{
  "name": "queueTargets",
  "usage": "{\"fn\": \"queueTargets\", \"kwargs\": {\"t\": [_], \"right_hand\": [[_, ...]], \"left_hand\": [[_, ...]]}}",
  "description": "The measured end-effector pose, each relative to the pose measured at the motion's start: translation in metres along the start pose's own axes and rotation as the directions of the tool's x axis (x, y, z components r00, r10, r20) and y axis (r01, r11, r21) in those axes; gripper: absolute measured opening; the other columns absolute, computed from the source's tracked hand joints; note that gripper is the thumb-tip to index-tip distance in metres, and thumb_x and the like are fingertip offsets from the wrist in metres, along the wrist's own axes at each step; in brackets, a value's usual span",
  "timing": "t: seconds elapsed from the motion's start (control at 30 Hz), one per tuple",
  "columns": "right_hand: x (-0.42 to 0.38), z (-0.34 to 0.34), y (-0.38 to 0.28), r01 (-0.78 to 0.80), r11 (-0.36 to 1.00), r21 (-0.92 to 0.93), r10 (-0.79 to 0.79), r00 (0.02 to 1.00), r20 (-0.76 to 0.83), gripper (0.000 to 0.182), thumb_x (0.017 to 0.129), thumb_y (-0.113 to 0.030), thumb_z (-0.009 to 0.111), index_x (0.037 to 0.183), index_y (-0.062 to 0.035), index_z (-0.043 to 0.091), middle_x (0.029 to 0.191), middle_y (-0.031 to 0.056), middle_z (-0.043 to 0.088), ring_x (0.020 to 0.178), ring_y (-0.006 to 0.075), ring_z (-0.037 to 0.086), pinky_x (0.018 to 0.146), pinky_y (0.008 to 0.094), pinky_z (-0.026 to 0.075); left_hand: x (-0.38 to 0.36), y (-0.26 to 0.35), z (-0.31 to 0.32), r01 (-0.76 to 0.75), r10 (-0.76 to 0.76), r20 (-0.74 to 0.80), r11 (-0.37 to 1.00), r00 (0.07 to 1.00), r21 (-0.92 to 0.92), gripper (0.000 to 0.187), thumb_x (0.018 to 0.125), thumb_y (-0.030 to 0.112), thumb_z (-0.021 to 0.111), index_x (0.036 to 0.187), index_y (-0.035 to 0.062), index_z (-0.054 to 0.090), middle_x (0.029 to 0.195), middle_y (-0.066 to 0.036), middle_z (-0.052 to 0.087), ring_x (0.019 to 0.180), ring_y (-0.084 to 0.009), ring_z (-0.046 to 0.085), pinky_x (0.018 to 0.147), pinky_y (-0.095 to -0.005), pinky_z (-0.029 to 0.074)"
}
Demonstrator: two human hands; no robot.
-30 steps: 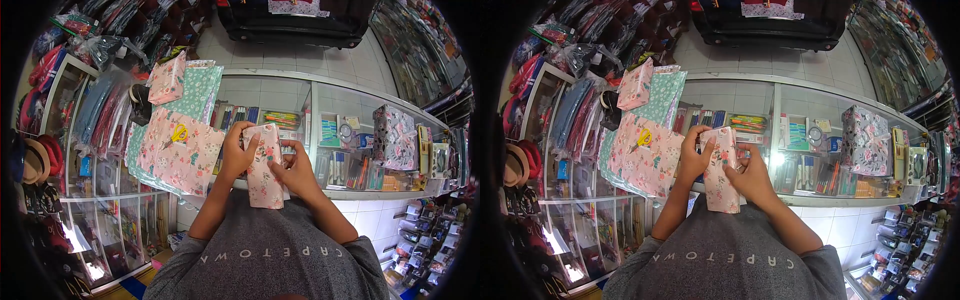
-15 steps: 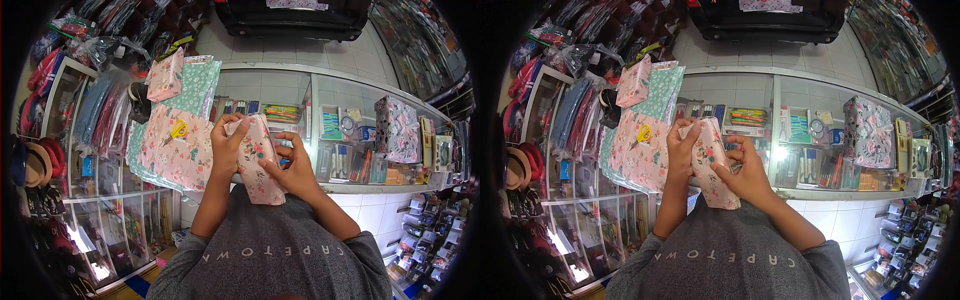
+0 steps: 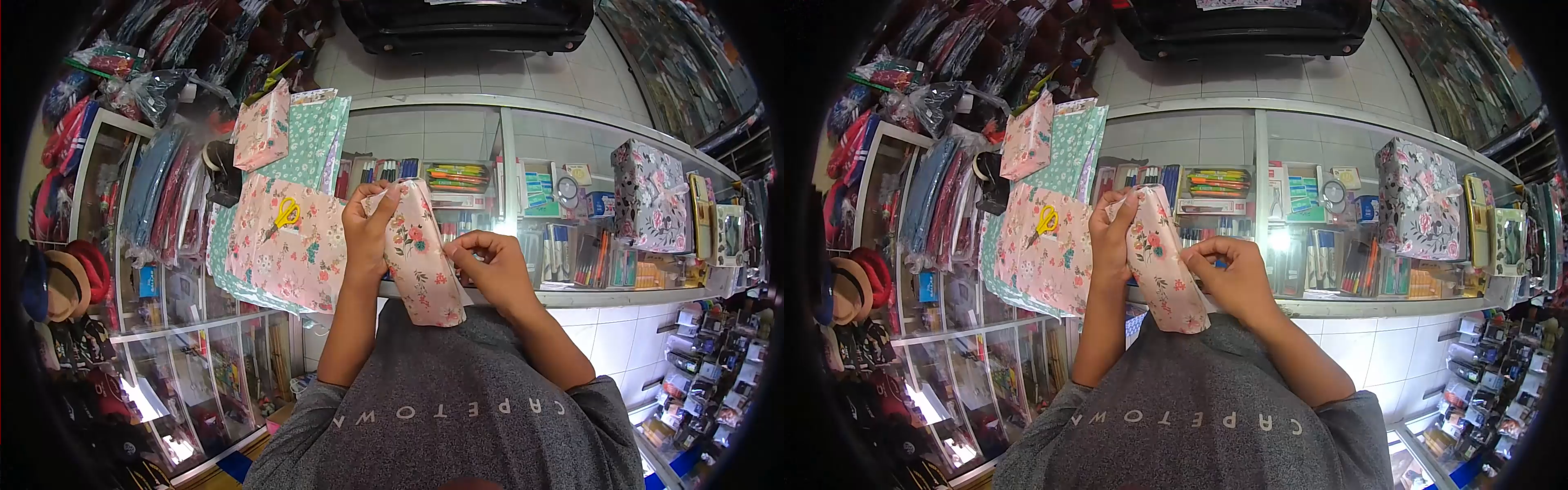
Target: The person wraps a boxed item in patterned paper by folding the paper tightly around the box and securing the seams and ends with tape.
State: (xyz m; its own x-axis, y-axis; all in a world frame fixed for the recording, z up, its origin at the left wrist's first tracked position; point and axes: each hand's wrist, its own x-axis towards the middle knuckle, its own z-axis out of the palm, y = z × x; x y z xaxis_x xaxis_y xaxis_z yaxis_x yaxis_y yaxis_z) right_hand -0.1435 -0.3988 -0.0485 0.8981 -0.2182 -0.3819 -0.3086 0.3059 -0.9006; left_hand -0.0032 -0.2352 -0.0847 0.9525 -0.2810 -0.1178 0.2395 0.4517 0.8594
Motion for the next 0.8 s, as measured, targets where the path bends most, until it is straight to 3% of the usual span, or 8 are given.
{"fn": "queueTargets", "kwargs": {"t": [0.2, 0.33, 0.53, 0.6, 0.63, 0.7, 0.8], "right_hand": [[0.004, -0.005, 0.009, -0.111, 0.97, 0.215, 0.098, 0.993, 0.074, 0.018, 0.096, -0.015, 0.08, 0.1, 0.0019, 0.077, 0.082, 0.0025, 0.071, 0.064, 0.0082, 0.059, 0.06, 0.0245, 0.048], [0.005, -0.003, 0.01, -0.125, 0.97, 0.209, 0.115, 0.992, 0.06, 0.016, 0.096, -0.015, 0.081, 0.096, 0.0004, 0.077, 0.081, 0.0013, 0.07, 0.065, 0.0073, 0.057, 0.061, 0.0241, 0.047], [0.007, -0.004, 0.01, -0.099, 0.956, 0.275, 0.074, 0.992, 0.1, 0.02, 0.096, -0.015, 0.081, 0.108, -0.001, 0.073, 0.084, 0.0012, 0.072, 0.069, 0.0063, 0.061, 0.061, 0.0234, 0.047], [0.008, -0.002, 0.008, -0.11, 0.947, 0.301, 0.084, 0.992, 0.099, 0.035, 0.097, -0.018, 0.08, 0.124, 0.0, 0.068, 0.094, 0.0042, 0.076, 0.077, 0.0082, 0.069, 0.065, 0.0221, 0.051], [0.011, -0.003, 0.01, -0.112, 0.947, 0.302, 0.086, 0.991, 0.098, 0.035, 0.097, -0.018, 0.08, 0.124, 0.0, 0.068, 0.094, 0.0042, 0.076, 0.077, 0.0082, 0.069, 0.065, 0.0221, 0.051], [0.016, -0.007, 0.015, -0.214, 0.905, 0.367, 0.126, 0.96, 0.25, 0.03, 0.098, -0.018, 0.079, 0.121, 0.0007, 0.07, 0.099, 0.0074, 0.077, 0.083, 0.0111, 0.072, 0.073, 0.0247, 0.057], [0.016, -0.012, 0.015, -0.293, 0.872, 0.392, 0.163, 0.929, 0.333, 0.024, 0.099, -0.018, 0.078, 0.113, 0.0013, 0.074, 0.1, 0.0095, 0.078, 0.084, 0.0121, 0.073, 0.079, 0.0272, 0.059]], "left_hand": [[0.0, -0.003, -0.003, -0.002, 0.004, 0.032, 0.999, 0.999, -0.05, 0.02, 0.095, 0.003, 0.079, 0.103, 0.0071, 0.061, 0.113, -0.005, 0.067, 0.099, -0.0146, 0.069, 0.086, -0.0291, 0.059], [0.002, -0.003, -0.003, 0.003, 0.0, 0.048, 0.999, 0.999, -0.052, 0.021, 0.095, 0.002, 0.079, 0.103, 0.0072, 0.061, 0.114, -0.005, 0.067, 0.1, -0.0151, 0.069, 0.087, -0.0296, 0.059], [0.002, 0.003, 0.002, 0.021, -0.015, 0.064, 0.996, 0.998, -0.09, 0.021, 0.096, 0.005, 0.079, 0.105, 0.0073, 0.06, 0.115, -0.006, 0.067, 0.101, -0.0165, 0.07, 0.087, -0.0305, 0.06], [0.002, 0.005, 0.003, 0.056, -0.045, 0.081, 0.989, 0.996, -0.137, 0.022, 0.096, 0.006, 0.078, 0.106, 0.0072, 0.059, 0.117, -0.007, 0.067, 0.102, -0.0171, 0.071, 0.087, -0.0305, 0.061], [0.002, 0.005, 0.005, 0.051, -0.04, 0.088, 0.99, 0.995, -0.13, 0.021, 0.098, 0.008, 0.077, 0.106, 0.0072, 0.058, 0.12, -0.008, 0.066, 0.102, -0.0172, 0.071, 0.086, -0.0302, 0.062], [0.003, 0.006, 0.006, 0.069, -0.057, 0.091, 0.988, 0.994, -0.135, 0.021, 0.098, 0.009, 0.076, 0.107, 0.0071, 0.058, 0.12, -0.009, 0.067, 0.102, -0.0173, 0.072, 0.086, -0.0302, 0.062], [0.004, 0.007, 0.01, 0.094, -0.081, 0.1, 0.987, 0.992, -0.133, 0.02, 0.099, 0.01, 0.075, 0.107, 0.0068, 0.057, 0.12, -0.01, 0.068, 0.101, -0.0172, 0.072, 0.085, -0.0302, 0.062]]}}
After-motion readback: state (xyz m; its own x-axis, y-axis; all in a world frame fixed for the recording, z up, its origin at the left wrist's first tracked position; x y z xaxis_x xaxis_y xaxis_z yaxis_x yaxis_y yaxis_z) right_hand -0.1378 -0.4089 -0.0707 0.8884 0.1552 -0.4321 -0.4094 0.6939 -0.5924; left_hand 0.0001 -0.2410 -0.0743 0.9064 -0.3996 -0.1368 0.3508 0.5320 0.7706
